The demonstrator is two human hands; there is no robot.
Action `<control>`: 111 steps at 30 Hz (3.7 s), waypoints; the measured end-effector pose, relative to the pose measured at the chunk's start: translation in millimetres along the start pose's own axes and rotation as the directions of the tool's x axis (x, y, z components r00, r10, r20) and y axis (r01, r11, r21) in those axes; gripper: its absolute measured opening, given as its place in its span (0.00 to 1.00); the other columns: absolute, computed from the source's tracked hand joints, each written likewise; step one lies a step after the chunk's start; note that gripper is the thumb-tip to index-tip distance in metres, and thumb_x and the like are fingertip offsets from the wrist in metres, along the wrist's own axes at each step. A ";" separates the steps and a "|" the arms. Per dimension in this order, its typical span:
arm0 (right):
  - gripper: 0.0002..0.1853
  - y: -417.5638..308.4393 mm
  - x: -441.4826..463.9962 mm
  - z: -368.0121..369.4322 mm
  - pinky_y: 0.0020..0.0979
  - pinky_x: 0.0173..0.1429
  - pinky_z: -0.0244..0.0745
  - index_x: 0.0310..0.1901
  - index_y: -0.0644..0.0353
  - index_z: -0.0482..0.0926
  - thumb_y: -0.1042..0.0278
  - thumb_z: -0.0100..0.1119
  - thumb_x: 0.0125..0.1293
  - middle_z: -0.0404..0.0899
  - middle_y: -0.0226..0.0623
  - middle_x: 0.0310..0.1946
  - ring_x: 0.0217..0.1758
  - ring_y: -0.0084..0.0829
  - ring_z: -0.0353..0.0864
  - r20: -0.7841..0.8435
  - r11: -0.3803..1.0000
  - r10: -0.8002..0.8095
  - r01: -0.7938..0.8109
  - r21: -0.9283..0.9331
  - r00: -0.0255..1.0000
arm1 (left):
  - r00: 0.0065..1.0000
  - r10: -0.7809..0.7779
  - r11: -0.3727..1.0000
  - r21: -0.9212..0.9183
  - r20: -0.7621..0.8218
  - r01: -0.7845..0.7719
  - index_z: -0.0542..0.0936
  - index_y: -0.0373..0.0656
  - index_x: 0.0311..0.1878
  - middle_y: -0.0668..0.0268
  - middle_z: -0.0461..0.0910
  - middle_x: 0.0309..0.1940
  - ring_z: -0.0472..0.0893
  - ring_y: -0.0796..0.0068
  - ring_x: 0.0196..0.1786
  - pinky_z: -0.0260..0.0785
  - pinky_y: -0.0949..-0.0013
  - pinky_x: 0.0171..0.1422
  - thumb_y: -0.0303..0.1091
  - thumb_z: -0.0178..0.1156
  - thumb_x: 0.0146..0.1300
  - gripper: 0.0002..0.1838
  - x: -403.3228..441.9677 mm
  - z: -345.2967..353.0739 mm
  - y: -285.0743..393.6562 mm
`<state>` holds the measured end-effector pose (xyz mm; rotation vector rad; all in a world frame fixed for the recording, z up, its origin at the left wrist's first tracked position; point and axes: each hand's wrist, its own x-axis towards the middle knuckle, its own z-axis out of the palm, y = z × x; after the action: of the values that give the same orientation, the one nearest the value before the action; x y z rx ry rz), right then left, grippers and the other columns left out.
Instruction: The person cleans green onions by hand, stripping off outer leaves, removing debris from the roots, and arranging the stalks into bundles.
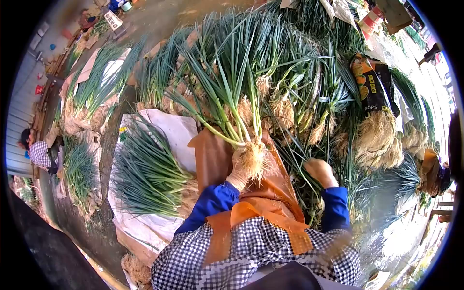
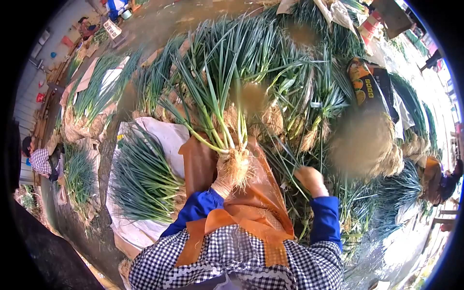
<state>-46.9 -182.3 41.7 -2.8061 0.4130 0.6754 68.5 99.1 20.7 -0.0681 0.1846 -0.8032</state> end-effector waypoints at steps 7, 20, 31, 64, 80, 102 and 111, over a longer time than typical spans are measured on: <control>0.19 -173.9 91.7 -60.9 0.28 0.48 0.74 0.52 0.59 0.77 0.56 0.56 0.64 0.82 0.39 0.39 0.39 0.25 0.79 -0.230 0.493 -0.206 0.304 0.815 0.951 | 0.983 0.170 0.970 0.190 -0.074 -0.153 0.72 0.35 0.51 0.54 0.74 0.46 0.76 0.60 0.45 0.73 0.58 0.49 0.40 0.52 0.58 0.21 -2.7 -15.8 6.2; 0.14 -111.6 -1.5 -69.3 0.31 0.40 0.74 0.45 0.57 0.79 0.58 0.52 0.67 0.82 0.34 0.30 0.30 0.28 0.78 0.065 0.558 -0.604 0.364 0.745 0.794 | 0.994 0.063 0.994 0.082 0.091 -0.071 0.70 0.33 0.54 0.50 0.74 0.44 0.77 0.60 0.39 0.77 0.61 0.38 0.40 0.51 0.59 0.23 -11.1 10.6 2.1; 0.26 -178.9 145.7 -49.4 0.18 0.33 0.65 0.60 0.61 0.69 0.51 0.51 0.68 0.74 0.22 0.25 0.27 0.15 0.67 -0.084 -0.079 -0.336 0.061 0.995 0.938 | 0.990 -0.002 0.991 0.135 0.144 -0.018 0.74 0.44 0.53 0.58 0.71 0.43 0.71 0.69 0.30 0.70 0.68 0.32 0.46 0.51 0.60 0.22 -13.4 10.3 17.0; 0.18 -172.0 21.6 -51.7 0.30 0.34 0.71 0.41 0.65 0.79 0.56 0.54 0.65 0.78 0.44 0.25 0.28 0.29 0.75 -0.397 0.542 -0.351 0.530 0.652 0.848 | 0.990 0.112 0.848 0.510 0.084 -0.140 0.72 0.39 0.49 0.55 0.74 0.47 0.75 0.59 0.50 0.73 0.56 0.52 0.30 0.52 0.61 0.14 -38.0 49.7 40.2; 0.21 -175.7 54.4 -28.2 0.23 0.43 0.70 0.52 0.60 0.74 0.52 0.48 0.68 0.78 0.29 0.38 0.37 0.21 0.74 -0.136 -0.229 -0.387 0.048 0.972 0.912 | 0.988 -0.099 0.906 0.399 -0.121 0.139 0.67 0.34 0.57 0.49 0.72 0.52 0.76 0.58 0.51 0.73 0.59 0.54 0.31 0.52 0.60 0.22 -45.3 64.6 17.7; 0.12 -273.9 96.4 -109.3 0.37 0.40 0.76 0.39 0.52 0.83 0.59 0.57 0.57 0.83 0.35 0.32 0.38 0.38 0.82 0.059 0.659 -0.595 0.528 -0.536 0.802 | 0.937 0.191 0.321 0.884 0.291 -0.340 0.72 0.39 0.52 0.64 0.70 0.49 0.71 0.73 0.52 0.66 0.69 0.61 0.44 0.53 0.66 0.19 -42.3 -39.0 -12.3; 0.15 -138.7 -0.6 -247.2 0.32 0.50 0.68 0.35 0.57 0.81 0.56 0.50 0.65 0.79 0.32 0.28 0.32 0.23 0.74 -0.683 0.487 -0.050 0.615 0.620 0.728 | 0.972 0.128 0.679 0.732 -0.197 0.059 0.76 0.39 0.46 0.68 0.75 0.38 0.73 0.76 0.45 0.66 0.73 0.54 0.35 0.54 0.62 0.12 -28.0 -57.5 9.0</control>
<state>98.1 -121.8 277.7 -1.9467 0.1365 -0.4638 45.0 126.0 -33.1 0.8102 0.0696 -0.7965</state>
